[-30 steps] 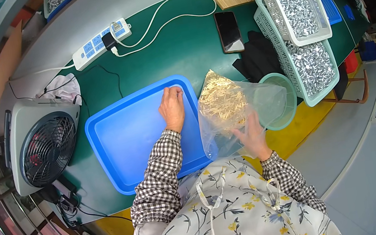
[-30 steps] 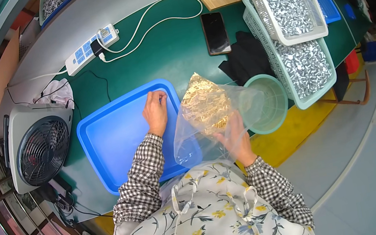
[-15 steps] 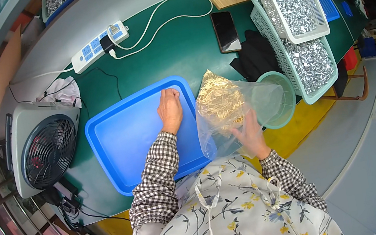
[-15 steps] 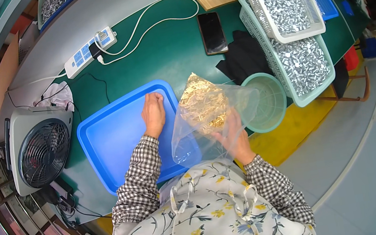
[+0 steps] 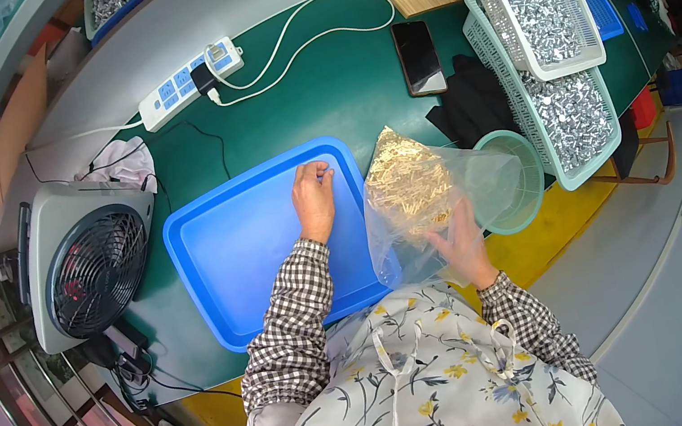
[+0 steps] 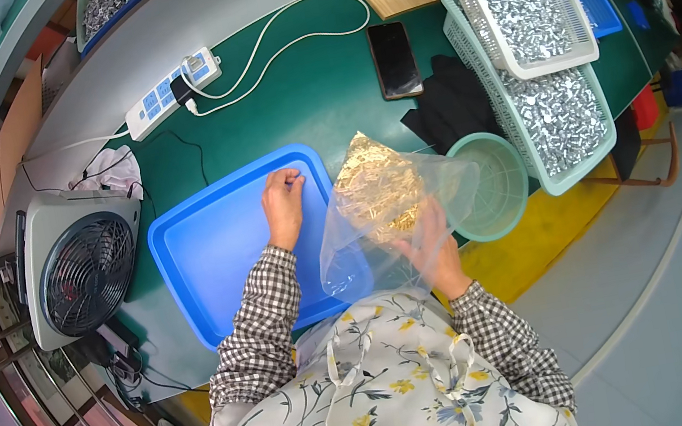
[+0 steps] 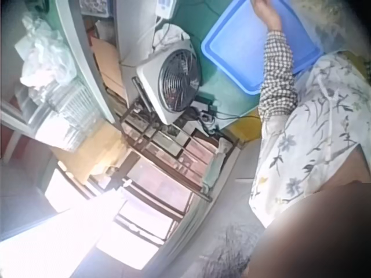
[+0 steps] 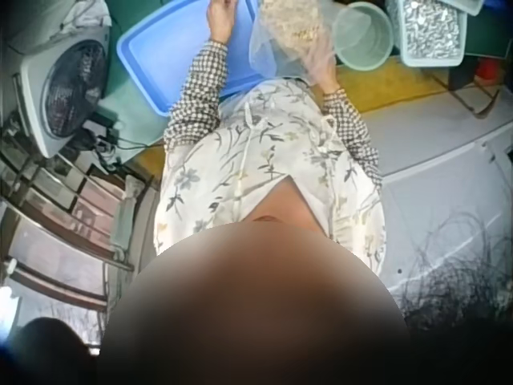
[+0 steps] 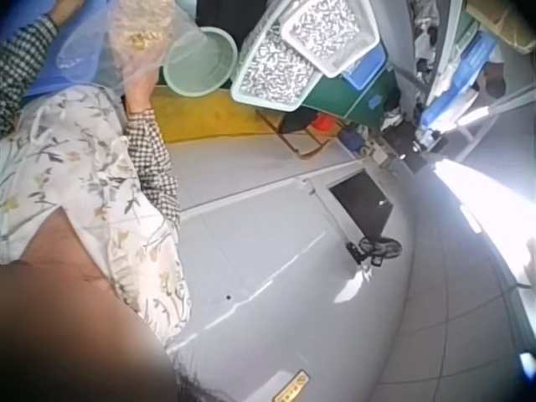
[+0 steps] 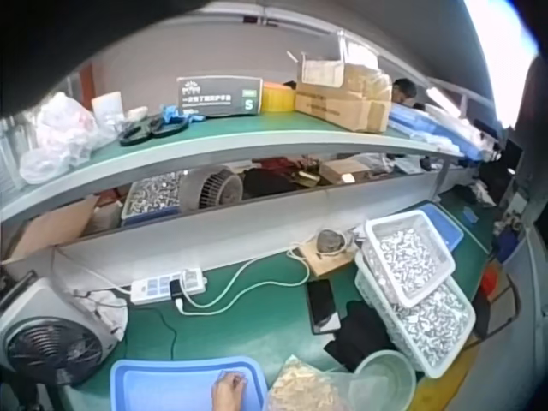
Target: Weighing small metal pins and packaging them into plastic bags at a manual workstation.
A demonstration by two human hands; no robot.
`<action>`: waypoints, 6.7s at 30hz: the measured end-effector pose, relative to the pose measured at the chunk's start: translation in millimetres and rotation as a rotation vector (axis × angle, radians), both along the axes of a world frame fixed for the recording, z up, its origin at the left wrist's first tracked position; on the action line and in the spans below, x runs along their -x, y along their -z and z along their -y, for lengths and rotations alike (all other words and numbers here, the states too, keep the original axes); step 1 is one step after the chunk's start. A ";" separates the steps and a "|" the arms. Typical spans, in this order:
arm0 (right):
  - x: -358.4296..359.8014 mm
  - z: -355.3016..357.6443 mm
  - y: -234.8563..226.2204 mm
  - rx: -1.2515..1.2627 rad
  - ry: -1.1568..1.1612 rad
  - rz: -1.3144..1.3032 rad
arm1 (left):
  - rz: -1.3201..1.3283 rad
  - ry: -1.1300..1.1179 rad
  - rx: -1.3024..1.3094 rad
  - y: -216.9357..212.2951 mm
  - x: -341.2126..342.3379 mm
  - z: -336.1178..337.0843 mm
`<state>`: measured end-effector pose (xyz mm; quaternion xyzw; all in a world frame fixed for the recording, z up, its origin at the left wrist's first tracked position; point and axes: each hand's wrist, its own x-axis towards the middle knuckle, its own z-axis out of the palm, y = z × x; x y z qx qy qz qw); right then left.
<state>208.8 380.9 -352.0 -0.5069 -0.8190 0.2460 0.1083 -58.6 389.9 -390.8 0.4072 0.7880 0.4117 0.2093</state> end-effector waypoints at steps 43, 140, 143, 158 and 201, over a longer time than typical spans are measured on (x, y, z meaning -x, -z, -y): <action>-35.4 73.6 -32.5 0.341 0.231 -0.309 | 0.935 0.431 0.551 -77.7 -42.3 132.9; 163.2 -11.6 -124.0 0.288 -0.318 -0.304 | 1.605 0.019 -0.303 -2.0 -43.4 141.9; 180.7 -21.7 -103.5 0.355 -0.301 -0.287 | 1.640 -0.083 -0.346 10.4 -45.8 140.9; 190.1 -70.0 -43.9 0.409 -0.843 -0.289 | 1.749 -0.314 -0.464 -3.8 -38.1 143.5; 171.8 -56.5 -84.0 0.308 -0.693 0.315 | 2.116 -0.365 -0.665 -47.6 -60.4 155.4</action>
